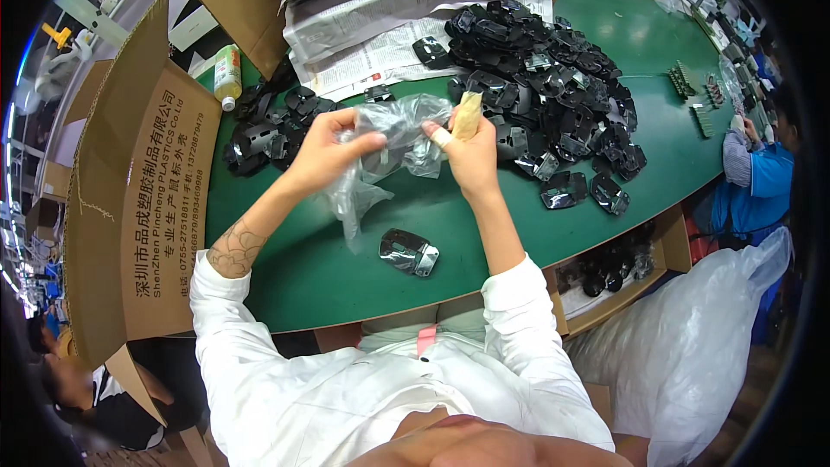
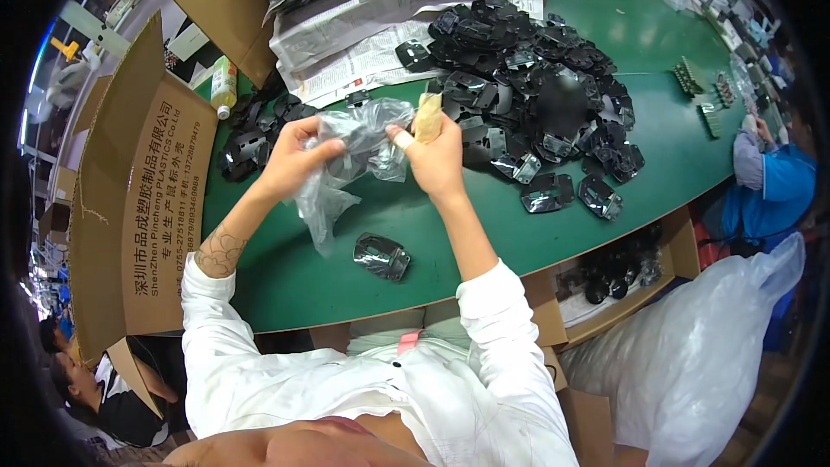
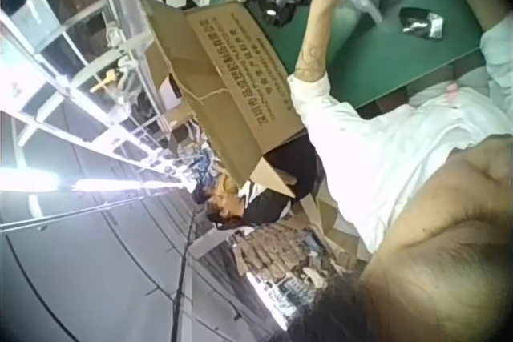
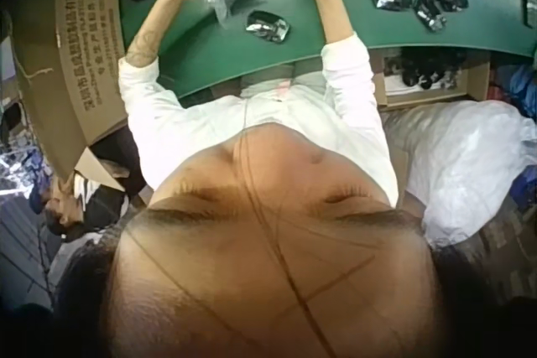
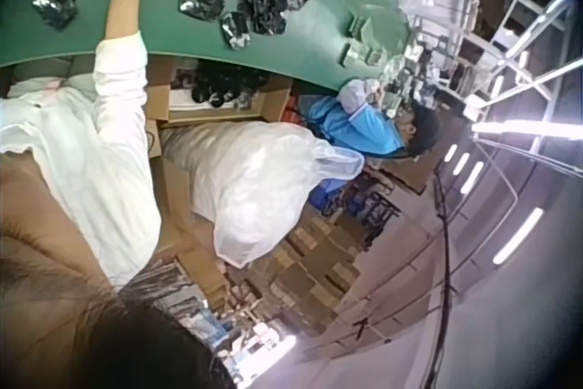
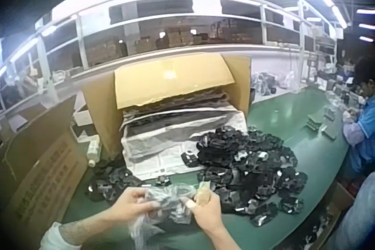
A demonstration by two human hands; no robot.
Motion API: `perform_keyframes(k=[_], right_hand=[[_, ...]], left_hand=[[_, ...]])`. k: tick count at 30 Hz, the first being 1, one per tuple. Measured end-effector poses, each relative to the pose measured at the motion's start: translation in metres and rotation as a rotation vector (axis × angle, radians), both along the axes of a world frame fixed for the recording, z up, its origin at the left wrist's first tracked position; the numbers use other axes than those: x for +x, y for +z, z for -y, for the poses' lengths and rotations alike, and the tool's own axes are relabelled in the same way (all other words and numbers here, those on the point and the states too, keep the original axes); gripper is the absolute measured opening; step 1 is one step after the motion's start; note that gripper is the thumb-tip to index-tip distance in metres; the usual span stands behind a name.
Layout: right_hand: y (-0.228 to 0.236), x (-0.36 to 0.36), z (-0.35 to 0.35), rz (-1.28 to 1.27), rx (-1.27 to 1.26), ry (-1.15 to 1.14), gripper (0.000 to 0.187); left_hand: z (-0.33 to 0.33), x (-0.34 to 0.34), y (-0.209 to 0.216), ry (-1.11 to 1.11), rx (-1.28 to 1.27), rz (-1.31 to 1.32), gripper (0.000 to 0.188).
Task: Cleaning and deburring black plastic electronic components using a scraper tool at a manual assembly station.
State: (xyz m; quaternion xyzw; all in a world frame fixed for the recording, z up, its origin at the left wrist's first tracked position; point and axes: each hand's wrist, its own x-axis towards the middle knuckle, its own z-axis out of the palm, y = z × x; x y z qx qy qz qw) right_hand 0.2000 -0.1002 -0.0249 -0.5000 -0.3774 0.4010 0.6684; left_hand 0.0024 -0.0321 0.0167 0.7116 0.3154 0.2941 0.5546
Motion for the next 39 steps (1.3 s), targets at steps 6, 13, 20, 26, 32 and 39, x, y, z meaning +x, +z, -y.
perform_keyframes(k=[6,13,20,26,32,39], right_hand=[[-0.009,0.001,-0.007,-0.122,-0.009,-0.058,0.026],[-0.015,-0.01,-0.01,-0.092,-0.025,-0.178,0.022],[-0.021,-0.01,-0.012,0.104,-0.116,-0.146,0.025],[-0.018,-0.009,-0.008,0.08,-0.119,-0.179,0.031],[-0.02,-0.011,-0.009,0.027,-0.106,-0.141,0.03],[-0.013,-0.011,-0.006,0.008,-0.11,-0.105,0.03]], left_hand=[[0.0,-0.013,-0.007,0.04,-0.609,0.137,0.016],[0.035,0.007,-0.018,0.152,-0.882,0.223,0.018],[0.011,-0.012,0.009,0.326,-0.395,-0.119,0.017],[-0.045,-0.034,0.085,0.162,0.187,-0.749,0.021],[-0.055,-0.041,0.127,0.069,0.374,-0.925,0.011],[-0.057,-0.05,0.103,0.052,0.195,-0.381,0.012]])
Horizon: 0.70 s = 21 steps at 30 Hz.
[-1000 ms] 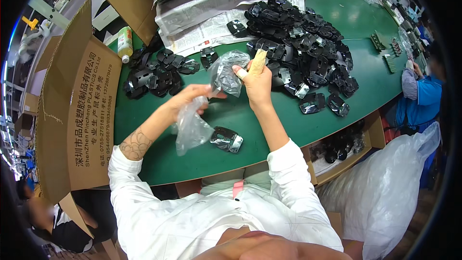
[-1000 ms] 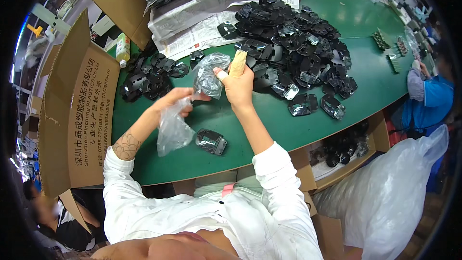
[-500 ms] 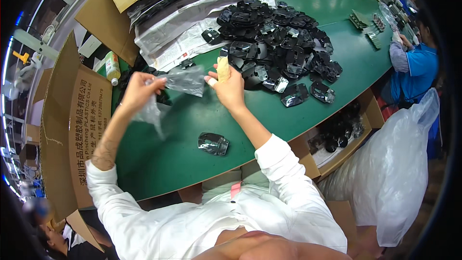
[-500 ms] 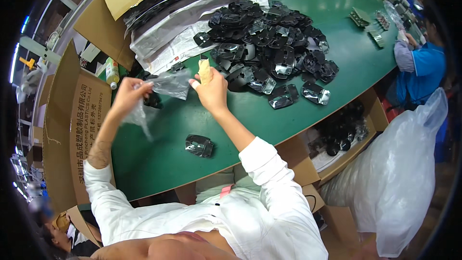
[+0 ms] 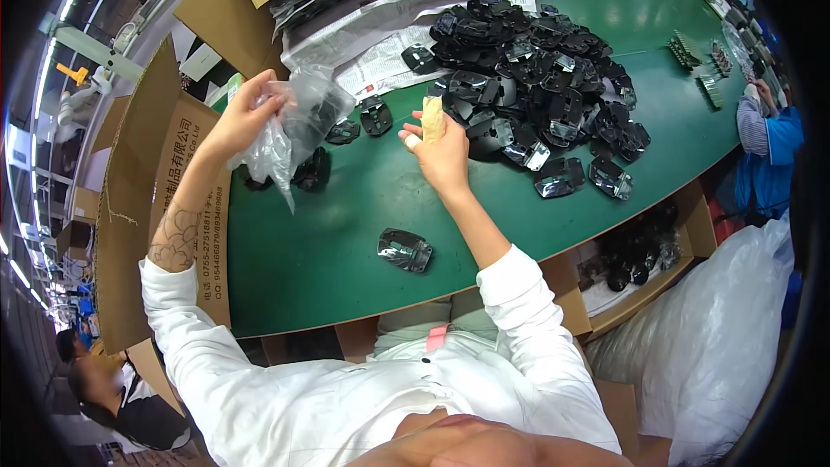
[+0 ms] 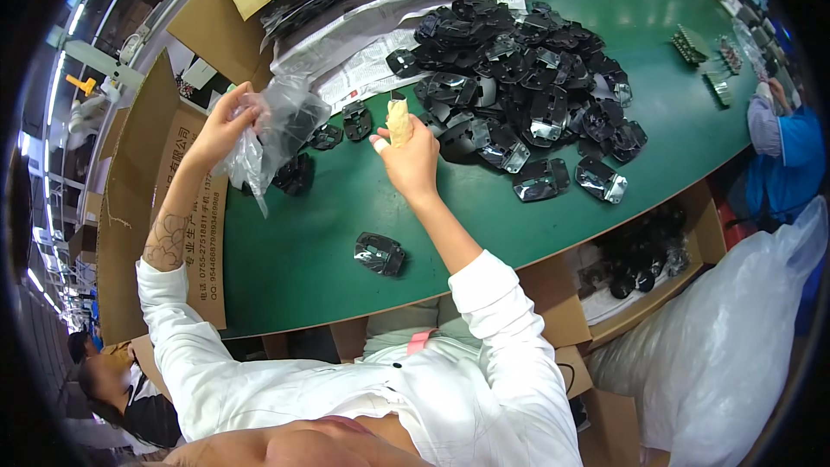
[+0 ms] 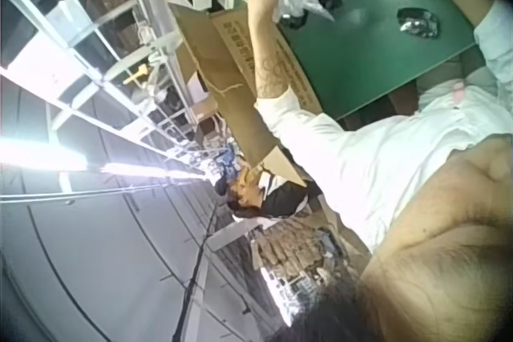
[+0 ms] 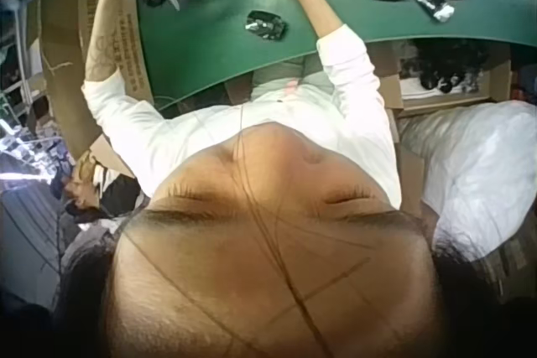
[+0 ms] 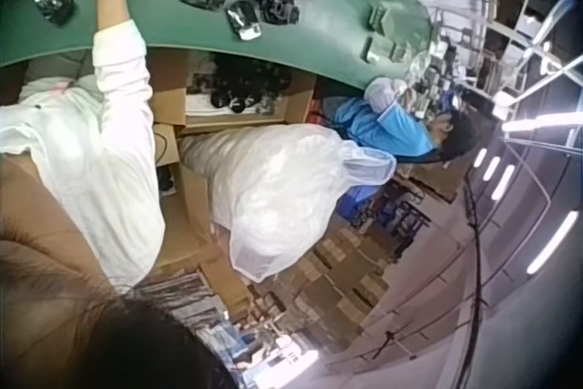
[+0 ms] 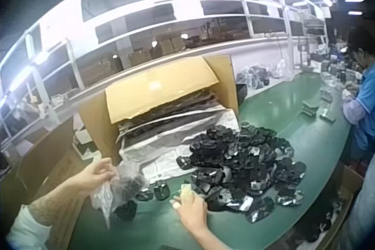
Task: Cleaning and deburring black plastic electronic components using a scraper tool at a manual assembly station.
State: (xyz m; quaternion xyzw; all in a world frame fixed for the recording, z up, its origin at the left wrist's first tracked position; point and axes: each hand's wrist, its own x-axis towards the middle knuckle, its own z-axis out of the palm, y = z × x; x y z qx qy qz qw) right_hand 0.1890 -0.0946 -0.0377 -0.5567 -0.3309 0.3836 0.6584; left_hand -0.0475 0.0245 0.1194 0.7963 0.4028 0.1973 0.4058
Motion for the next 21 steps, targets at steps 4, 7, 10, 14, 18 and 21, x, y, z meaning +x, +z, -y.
perform_keyframes(k=[4,7,10,14,18,21], right_hand=[[0.0,0.001,0.002,0.026,0.026,0.018,0.029],[0.001,0.0,0.001,0.029,0.026,0.022,0.028],[0.0,-0.001,0.0,0.035,0.022,0.026,0.028],[-0.002,0.003,0.0,0.035,-0.002,-0.001,0.027],[-0.002,0.0,0.0,0.05,-0.015,0.069,0.028],[-0.006,-0.006,-0.003,-0.044,-0.011,0.111,0.028]], left_hand=[[-0.003,0.009,-0.018,0.121,0.33,0.095,0.018],[-0.026,0.003,-0.034,0.135,0.405,-0.241,0.015],[-0.035,0.004,-0.037,0.146,0.471,-0.576,0.012],[0.003,0.054,0.001,0.154,0.414,-0.657,0.018],[-0.005,0.045,-0.011,0.161,0.328,-0.382,0.023],[-0.003,0.053,-0.017,0.137,0.208,-0.173,0.027]])
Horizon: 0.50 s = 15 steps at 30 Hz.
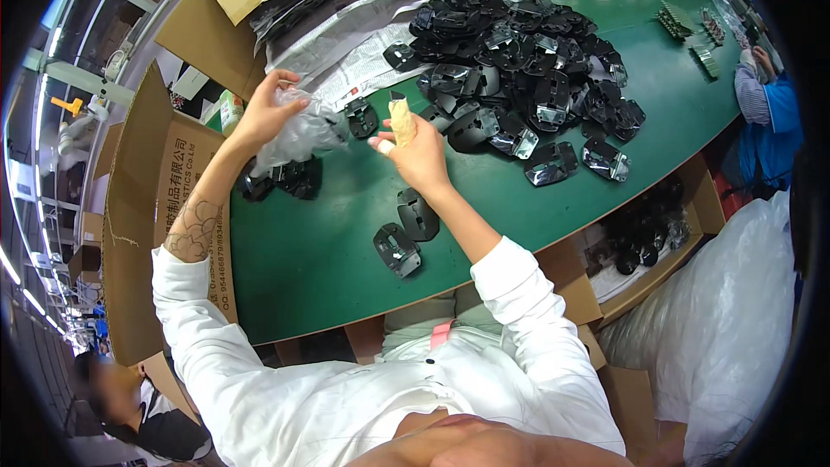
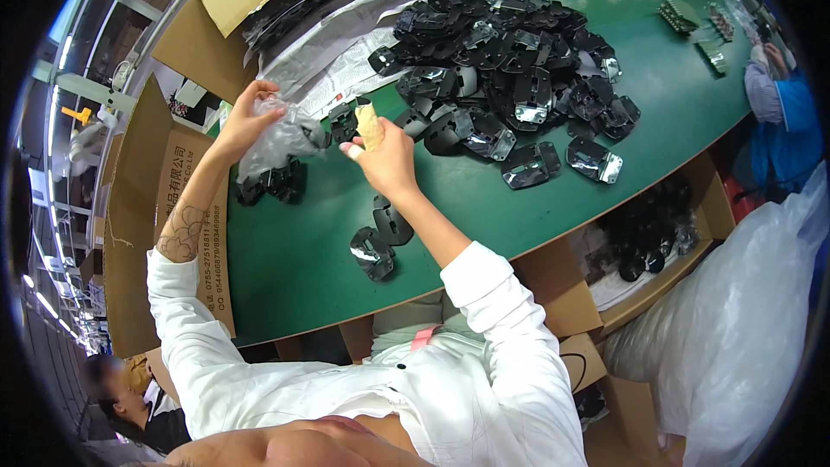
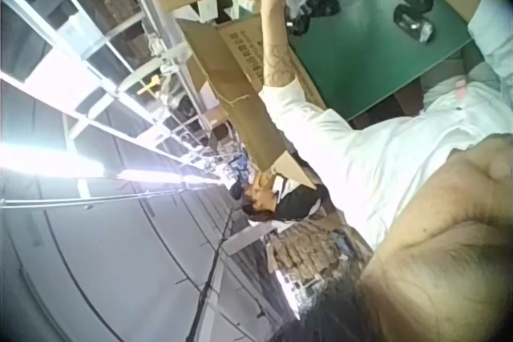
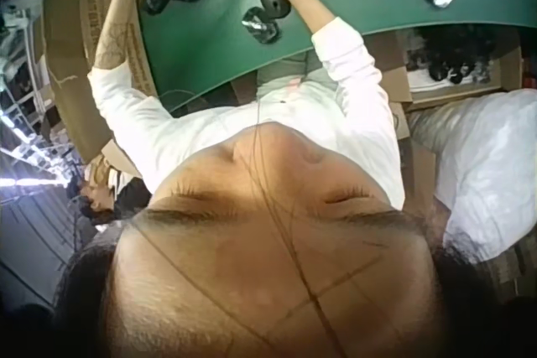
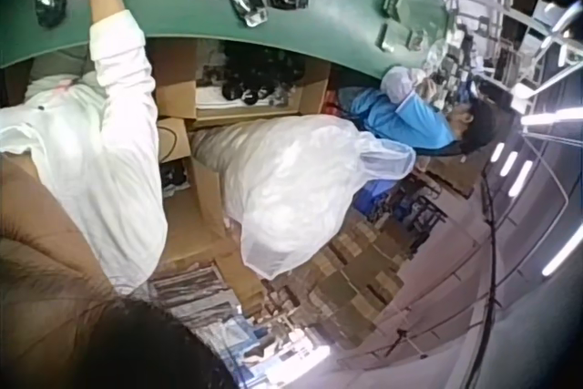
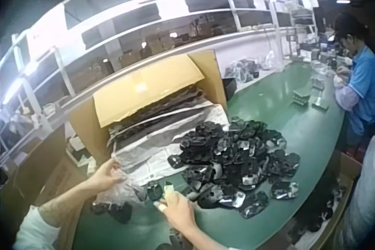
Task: Cleaning and deburring black plastic electronic components using a scraper tool at a manual assembly station.
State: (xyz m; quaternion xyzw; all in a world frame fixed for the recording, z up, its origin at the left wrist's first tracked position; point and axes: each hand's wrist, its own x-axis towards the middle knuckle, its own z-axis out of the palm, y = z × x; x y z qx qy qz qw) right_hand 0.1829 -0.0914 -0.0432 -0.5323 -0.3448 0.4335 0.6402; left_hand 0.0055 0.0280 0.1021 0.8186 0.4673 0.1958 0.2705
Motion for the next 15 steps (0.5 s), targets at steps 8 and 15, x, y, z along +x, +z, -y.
perform_keyframes(k=[8,15], right_hand=[[-0.002,0.007,0.001,-0.72,0.093,0.278,0.024],[0.003,0.005,0.001,-0.411,0.226,0.15,0.027]], left_hand=[[0.024,0.026,-0.019,-0.401,-0.304,0.405,0.037],[0.026,0.024,-0.029,-0.157,-0.617,0.535,0.017]])
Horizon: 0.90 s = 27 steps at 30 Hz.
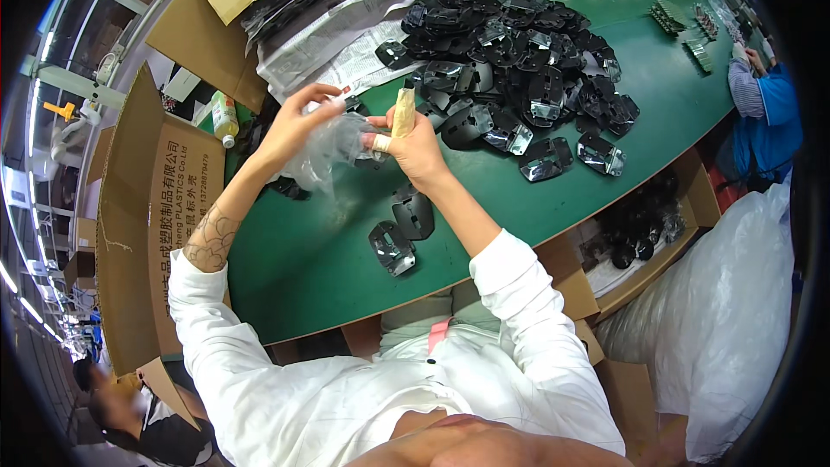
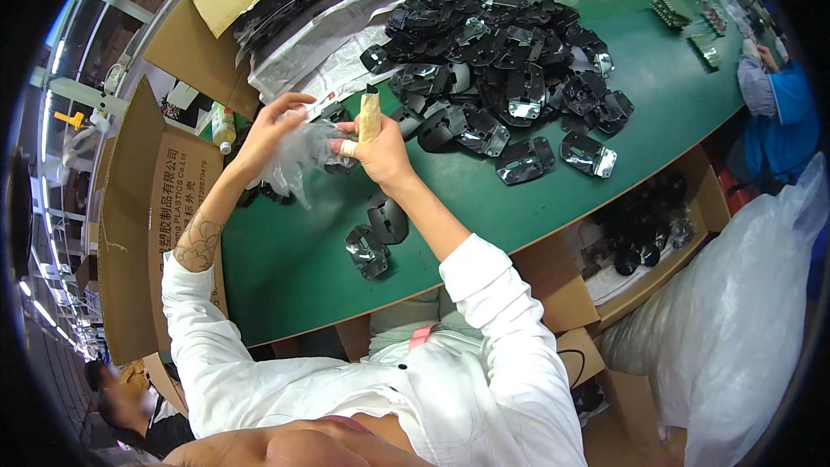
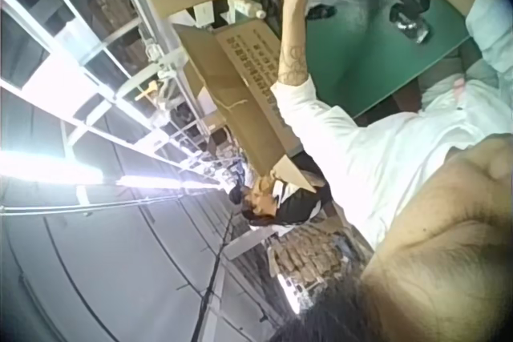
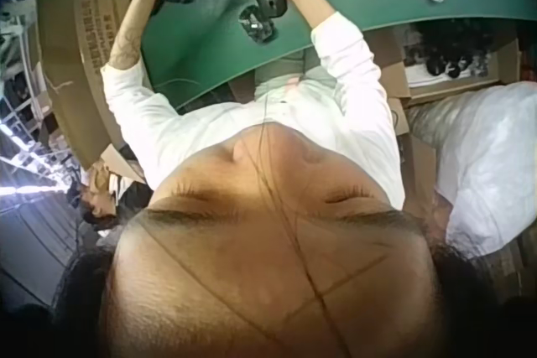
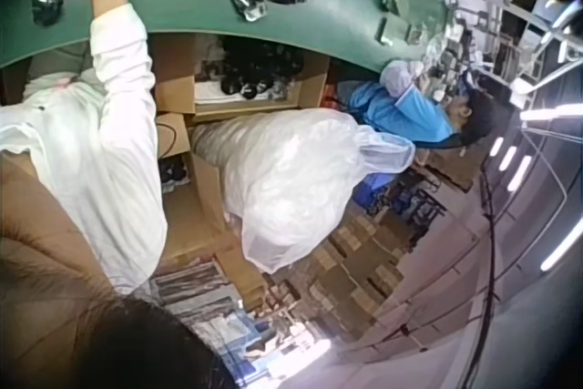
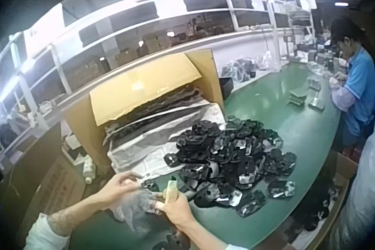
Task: Cleaning and deburring black plastic electronic components using a scraper tool at a manual assembly station.
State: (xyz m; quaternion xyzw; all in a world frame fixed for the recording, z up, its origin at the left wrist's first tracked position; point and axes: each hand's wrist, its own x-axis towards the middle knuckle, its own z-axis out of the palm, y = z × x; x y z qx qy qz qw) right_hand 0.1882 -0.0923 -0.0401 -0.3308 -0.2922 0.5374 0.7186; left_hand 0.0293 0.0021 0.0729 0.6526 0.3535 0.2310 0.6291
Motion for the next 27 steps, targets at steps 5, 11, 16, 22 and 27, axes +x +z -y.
perform_keyframes(k=[5,11,16,22,27], right_hand=[[-0.002,-0.006,-0.001,0.098,-0.015,0.019,0.021],[-0.013,-0.016,-0.004,0.489,-0.173,-0.296,0.016],[-0.025,-0.029,-0.012,0.63,-0.24,-0.553,0.012],[-0.022,-0.06,-0.026,0.536,-0.146,-0.601,0.01],[-0.007,-0.034,-0.023,0.343,-0.074,-0.774,0.007]], left_hand=[[0.004,-0.006,-0.008,-0.075,0.549,-0.529,0.015],[-0.017,-0.038,-0.016,0.134,1.213,-0.544,0.028],[-0.043,-0.067,0.003,0.482,1.403,-0.597,0.026],[-0.072,-0.015,0.012,0.467,1.454,-0.257,0.02],[-0.115,0.125,0.014,0.078,1.164,-0.12,0.009]])
